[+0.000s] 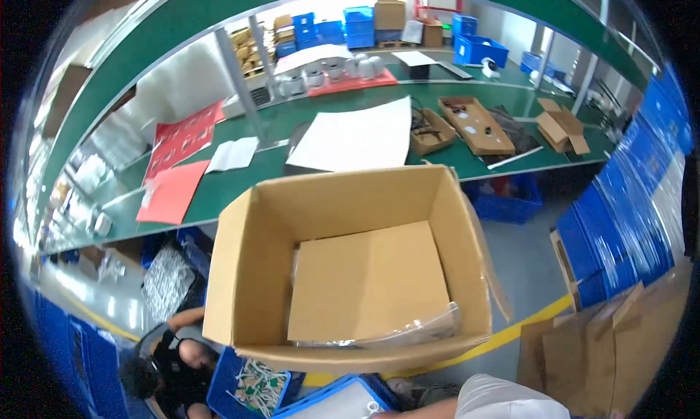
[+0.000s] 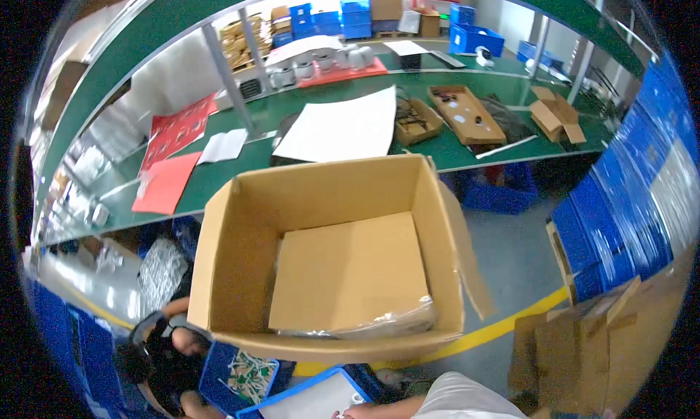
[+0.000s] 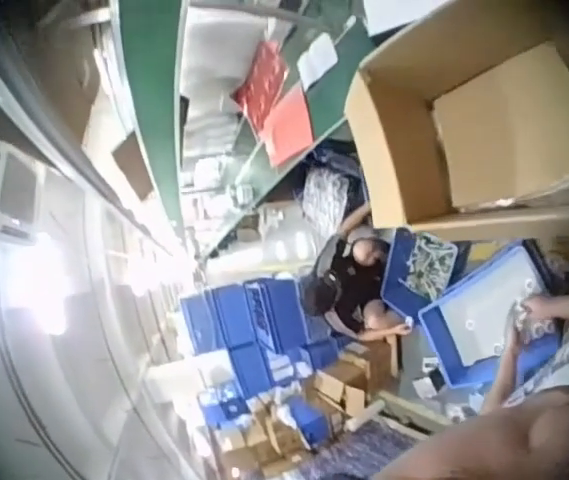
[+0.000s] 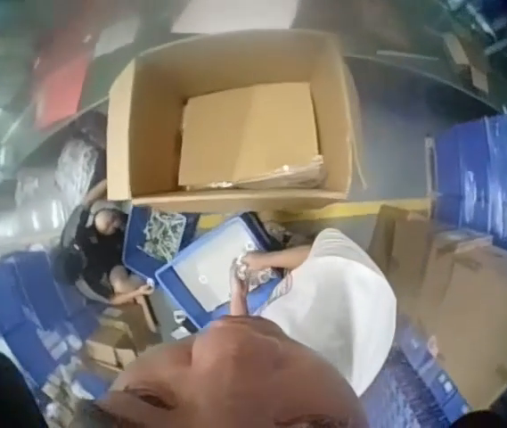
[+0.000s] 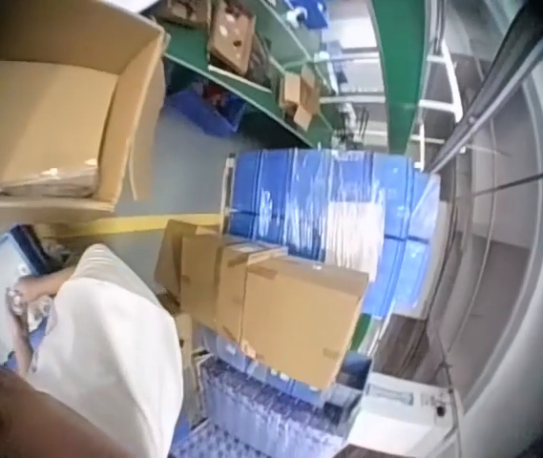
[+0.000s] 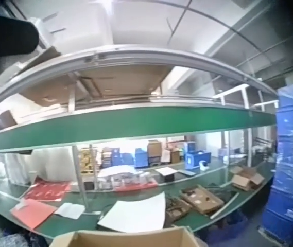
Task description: Placing and arranging small circular components into an organized tray within a blue bin.
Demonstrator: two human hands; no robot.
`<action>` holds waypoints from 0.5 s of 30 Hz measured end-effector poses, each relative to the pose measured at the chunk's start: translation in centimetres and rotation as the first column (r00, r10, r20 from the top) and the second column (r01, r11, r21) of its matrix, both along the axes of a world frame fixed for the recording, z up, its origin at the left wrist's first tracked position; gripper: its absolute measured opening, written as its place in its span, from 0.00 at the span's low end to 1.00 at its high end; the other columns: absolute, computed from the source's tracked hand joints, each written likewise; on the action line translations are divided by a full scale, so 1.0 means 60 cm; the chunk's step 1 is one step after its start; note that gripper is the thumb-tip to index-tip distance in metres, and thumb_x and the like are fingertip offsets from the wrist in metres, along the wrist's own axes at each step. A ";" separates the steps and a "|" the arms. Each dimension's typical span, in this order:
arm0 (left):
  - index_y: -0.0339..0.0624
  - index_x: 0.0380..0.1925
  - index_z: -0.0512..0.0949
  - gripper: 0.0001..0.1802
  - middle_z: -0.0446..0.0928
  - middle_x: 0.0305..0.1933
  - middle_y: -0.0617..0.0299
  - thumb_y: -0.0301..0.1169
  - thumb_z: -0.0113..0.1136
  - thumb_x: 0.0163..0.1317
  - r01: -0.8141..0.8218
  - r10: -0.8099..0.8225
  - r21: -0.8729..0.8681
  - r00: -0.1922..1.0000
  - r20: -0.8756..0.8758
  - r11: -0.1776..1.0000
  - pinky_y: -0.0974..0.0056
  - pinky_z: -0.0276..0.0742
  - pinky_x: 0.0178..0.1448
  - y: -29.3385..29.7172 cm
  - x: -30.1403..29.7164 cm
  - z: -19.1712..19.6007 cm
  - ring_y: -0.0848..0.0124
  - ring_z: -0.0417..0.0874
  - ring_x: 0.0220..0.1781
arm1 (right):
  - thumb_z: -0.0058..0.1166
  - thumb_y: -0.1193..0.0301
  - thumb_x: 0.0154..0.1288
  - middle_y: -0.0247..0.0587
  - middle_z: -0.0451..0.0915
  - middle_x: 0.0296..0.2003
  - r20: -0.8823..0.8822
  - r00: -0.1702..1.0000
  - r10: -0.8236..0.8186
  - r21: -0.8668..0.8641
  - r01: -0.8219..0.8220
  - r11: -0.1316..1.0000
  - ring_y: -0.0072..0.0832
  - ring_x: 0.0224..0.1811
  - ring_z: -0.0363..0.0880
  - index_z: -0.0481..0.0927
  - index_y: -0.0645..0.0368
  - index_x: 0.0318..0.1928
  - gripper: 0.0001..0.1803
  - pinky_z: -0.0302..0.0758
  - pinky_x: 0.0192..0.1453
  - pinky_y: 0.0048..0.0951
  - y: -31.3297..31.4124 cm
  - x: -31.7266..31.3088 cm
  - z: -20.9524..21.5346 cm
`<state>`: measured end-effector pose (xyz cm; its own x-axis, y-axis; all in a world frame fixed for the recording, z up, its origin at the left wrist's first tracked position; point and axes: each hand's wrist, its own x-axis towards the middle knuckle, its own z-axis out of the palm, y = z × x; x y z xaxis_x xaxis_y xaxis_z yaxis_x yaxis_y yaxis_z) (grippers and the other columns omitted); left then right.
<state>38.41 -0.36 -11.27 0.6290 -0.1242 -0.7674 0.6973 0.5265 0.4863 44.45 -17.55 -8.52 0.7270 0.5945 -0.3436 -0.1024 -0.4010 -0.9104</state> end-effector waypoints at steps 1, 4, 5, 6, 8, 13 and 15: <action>0.46 0.58 0.65 0.24 0.69 0.55 0.55 0.43 0.45 0.64 0.044 -0.043 0.013 0.999 -0.024 0.999 0.60 0.73 0.52 -0.006 0.013 0.001 0.63 0.72 0.54 | 0.54 0.60 0.51 0.55 0.79 0.30 0.004 0.999 -0.037 0.000 0.037 0.999 0.47 0.33 0.78 0.79 0.59 0.34 0.16 0.73 0.38 0.44 -0.013 0.010 0.014; 0.45 0.55 0.67 0.21 0.69 0.54 0.55 0.41 0.45 0.65 0.093 -0.083 0.100 0.992 -0.099 0.991 0.60 0.72 0.53 -0.052 0.064 0.079 0.64 0.70 0.55 | 0.53 0.60 0.52 0.53 0.78 0.32 0.000 0.990 -0.138 -0.095 0.138 0.986 0.47 0.34 0.77 0.78 0.58 0.36 0.16 0.73 0.39 0.44 -0.040 0.020 0.041; 0.44 0.53 0.69 0.20 0.70 0.53 0.55 0.41 0.44 0.65 0.043 -0.037 0.065 0.995 -0.097 0.997 0.60 0.71 0.54 -0.048 0.069 0.076 0.65 0.71 0.54 | 0.52 0.61 0.53 0.52 0.78 0.33 0.001 0.991 -0.133 -0.092 0.133 0.987 0.46 0.35 0.77 0.77 0.57 0.38 0.16 0.73 0.40 0.44 -0.039 0.023 0.045; 0.44 0.53 0.69 0.20 0.70 0.53 0.55 0.41 0.44 0.65 0.067 -0.060 0.066 0.994 -0.096 0.996 0.60 0.71 0.54 -0.053 0.078 0.086 0.65 0.71 0.54 | 0.51 0.61 0.54 0.51 0.78 0.34 0.000 0.991 -0.135 -0.094 0.135 0.986 0.46 0.37 0.77 0.76 0.56 0.40 0.16 0.72 0.41 0.44 -0.040 0.025 0.048; 0.41 0.48 0.71 0.18 0.74 0.47 0.57 0.40 0.44 0.65 0.018 0.018 0.177 0.979 -0.203 0.984 0.61 0.72 0.52 -0.060 0.089 0.109 0.66 0.74 0.49 | 0.51 0.61 0.54 0.50 0.78 0.36 -0.021 0.996 -0.085 -0.154 0.081 0.985 0.45 0.39 0.77 0.75 0.56 0.41 0.16 0.72 0.42 0.45 -0.034 0.029 0.060; 0.40 0.45 0.72 0.17 0.75 0.45 0.58 0.40 0.43 0.66 0.022 -0.023 0.107 1.000 0.005 0.994 0.63 0.73 0.52 -0.070 0.060 0.060 0.67 0.76 0.46 | 0.52 0.61 0.54 0.48 0.78 0.40 -0.026 0.990 -0.140 -0.118 0.136 0.984 0.43 0.44 0.77 0.75 0.52 0.46 0.19 0.73 0.45 0.42 -0.062 0.033 0.140; 0.41 0.44 0.73 0.17 0.75 0.45 0.58 0.40 0.42 0.66 -0.060 0.074 0.239 0.996 -0.053 0.969 0.63 0.73 0.52 -0.064 0.042 0.076 0.67 0.76 0.46 | 0.52 0.61 0.55 0.48 0.78 0.42 -0.074 0.995 -0.061 -0.113 0.052 0.992 0.43 0.44 0.77 0.76 0.52 0.47 0.19 0.73 0.46 0.41 -0.030 0.029 0.076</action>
